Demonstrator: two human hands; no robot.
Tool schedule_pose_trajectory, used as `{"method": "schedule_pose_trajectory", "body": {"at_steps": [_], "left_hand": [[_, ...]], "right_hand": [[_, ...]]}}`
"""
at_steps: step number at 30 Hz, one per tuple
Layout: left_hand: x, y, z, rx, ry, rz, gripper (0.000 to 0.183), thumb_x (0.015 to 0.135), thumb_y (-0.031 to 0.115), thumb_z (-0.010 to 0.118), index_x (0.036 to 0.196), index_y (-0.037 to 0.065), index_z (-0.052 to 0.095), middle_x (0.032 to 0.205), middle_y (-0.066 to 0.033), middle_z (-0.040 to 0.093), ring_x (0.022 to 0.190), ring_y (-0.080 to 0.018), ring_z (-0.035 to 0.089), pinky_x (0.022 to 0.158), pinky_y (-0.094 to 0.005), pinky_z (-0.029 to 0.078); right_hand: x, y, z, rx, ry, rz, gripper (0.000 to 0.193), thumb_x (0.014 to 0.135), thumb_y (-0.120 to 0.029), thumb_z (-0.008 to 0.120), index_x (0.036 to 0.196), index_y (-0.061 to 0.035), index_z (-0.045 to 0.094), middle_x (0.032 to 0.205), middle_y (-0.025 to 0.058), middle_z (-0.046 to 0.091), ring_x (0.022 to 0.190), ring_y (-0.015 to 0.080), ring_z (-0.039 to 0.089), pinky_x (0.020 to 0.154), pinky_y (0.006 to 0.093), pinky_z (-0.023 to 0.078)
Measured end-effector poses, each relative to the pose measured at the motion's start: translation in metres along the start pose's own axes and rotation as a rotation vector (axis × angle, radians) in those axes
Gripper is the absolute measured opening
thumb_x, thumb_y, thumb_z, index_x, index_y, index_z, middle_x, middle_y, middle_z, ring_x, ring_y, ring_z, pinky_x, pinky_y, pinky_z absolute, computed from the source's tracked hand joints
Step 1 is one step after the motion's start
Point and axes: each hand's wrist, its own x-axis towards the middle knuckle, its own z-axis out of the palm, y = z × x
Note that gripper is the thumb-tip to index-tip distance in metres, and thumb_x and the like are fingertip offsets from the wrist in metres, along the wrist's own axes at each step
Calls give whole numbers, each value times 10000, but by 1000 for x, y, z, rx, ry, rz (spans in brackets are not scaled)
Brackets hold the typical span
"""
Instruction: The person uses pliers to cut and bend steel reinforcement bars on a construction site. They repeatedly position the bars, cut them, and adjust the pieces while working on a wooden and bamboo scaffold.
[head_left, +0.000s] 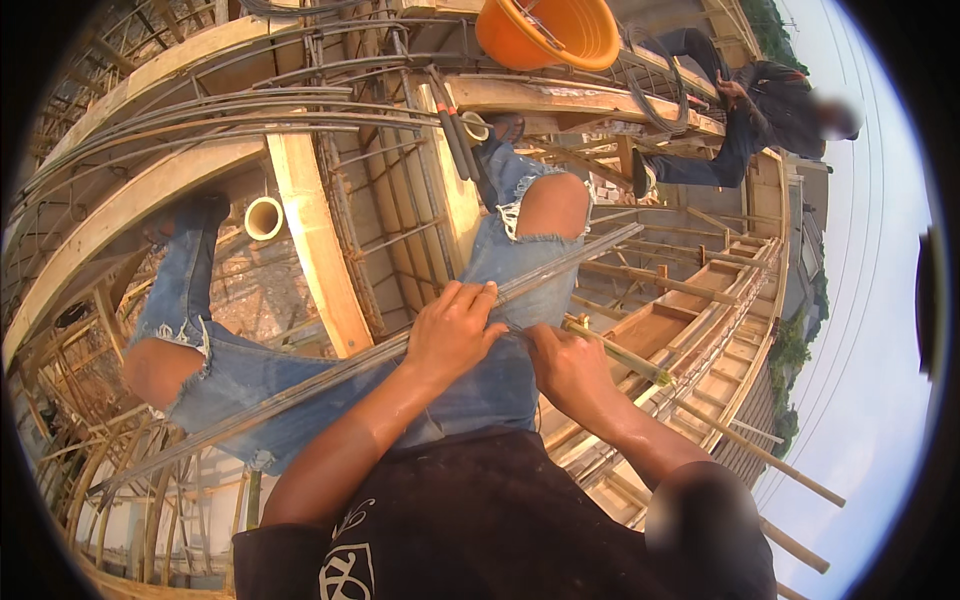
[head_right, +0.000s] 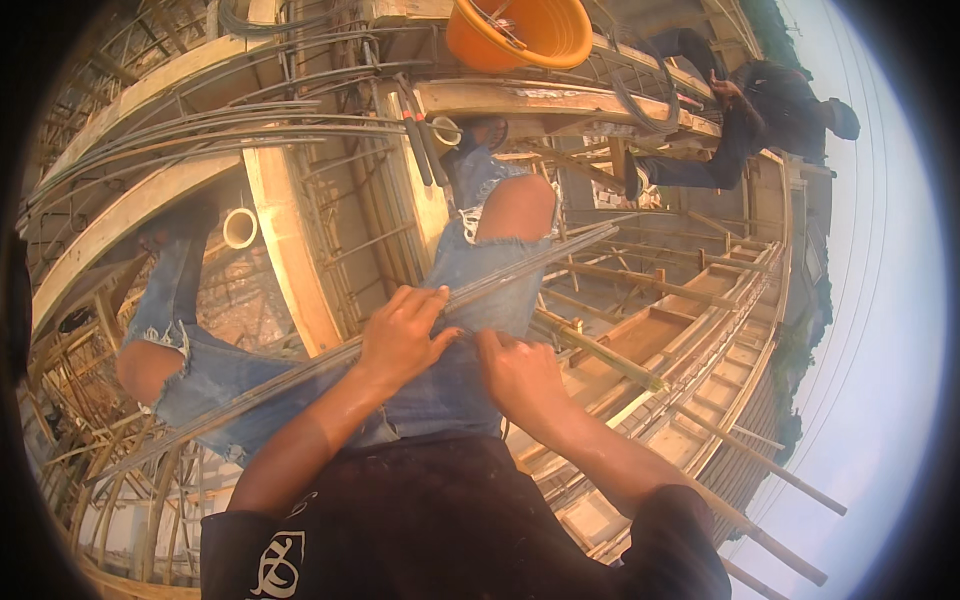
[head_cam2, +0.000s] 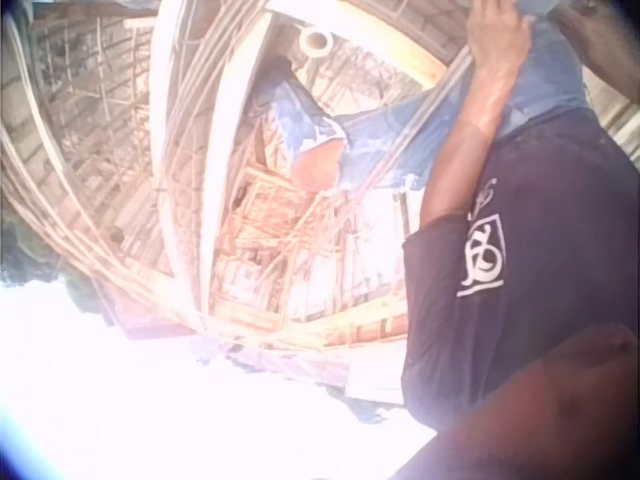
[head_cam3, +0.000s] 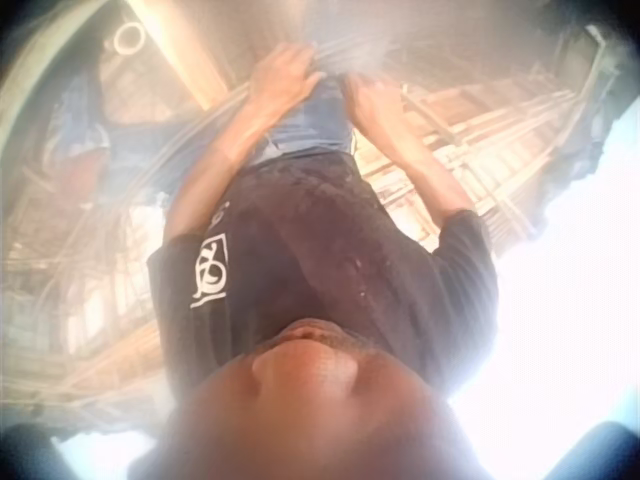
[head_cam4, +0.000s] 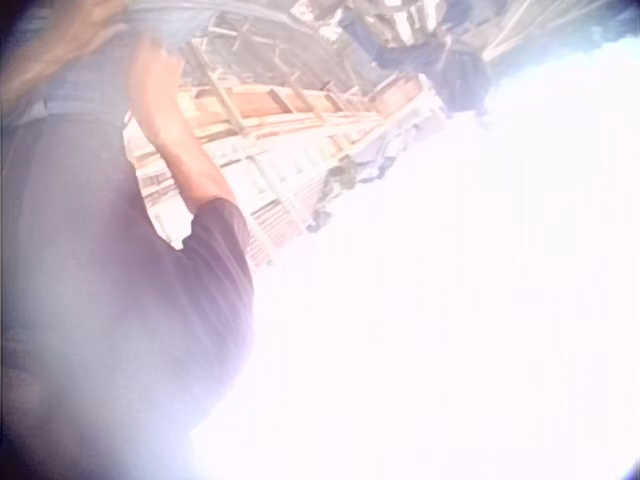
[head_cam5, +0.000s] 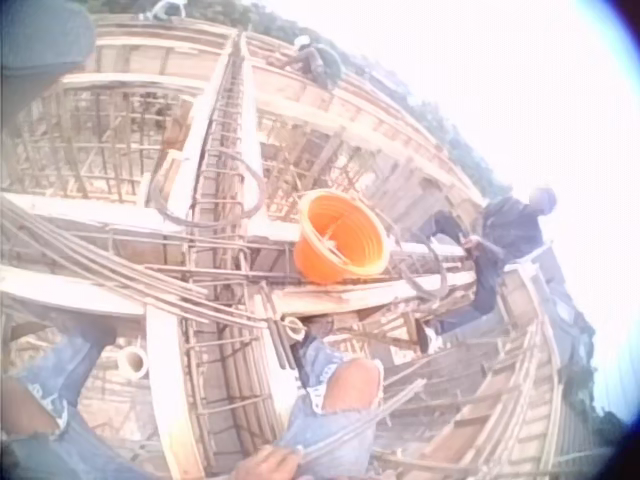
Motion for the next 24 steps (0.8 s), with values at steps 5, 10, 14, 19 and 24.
{"method": "schedule_pose_trajectory", "body": {"at_steps": [5, 10, 14, 19, 24], "left_hand": [[-1, 0, 4, -6, 21, -12, 446, 751, 254, 743, 1093, -13, 637, 982, -95, 644, 952, -252, 605, 732, -369, 542], [2, 3, 1, -31, 47, -61, 377, 783, 268, 709, 1029, -14, 661, 977, -96, 652, 920, -253, 616, 716, -374, 541], [-1, 4, 3, 44, -3, -85, 332, 792, 238, 689, 1002, -17, 657, 992, -113, 652, 924, -260, 618, 714, -392, 536], [5, 14, 2, -27, -92, -344, 322, 762, 201, 698, 993, -19, 653, 1005, -116, 648, 937, -272, 615, 727, -396, 537], [2, 5, 9, 18, 138, -58, 380, 682, 156, 728, 1022, 5, 653, 972, -96, 656, 895, -258, 623, 675, -370, 543]], "right_hand": [[31, -16, -21, 33, 44, -37, 99, 846, -50, 605, 926, 2, 578, 639, 186, 608, 599, 378, 619, 536, 437, 480], [79, -9, -31, 304, 72, -64, 104, 871, -69, 595, 898, 19, 548, 571, 218, 569, 593, 402, 609, 531, 460, 470], [76, -20, -26, 183, -28, -99, 110, 863, -73, 598, 887, 16, 537, 610, 243, 583, 617, 424, 608, 539, 486, 466], [61, -31, -27, 166, -27, -69, 103, 858, -69, 601, 882, 8, 536, 639, 236, 602, 637, 440, 611, 535, 490, 465], [32, -8, -17, 498, 168, 116, 101, 866, -48, 630, 894, 2, 547, 648, 183, 624, 606, 359, 643, 513, 403, 487]]}}
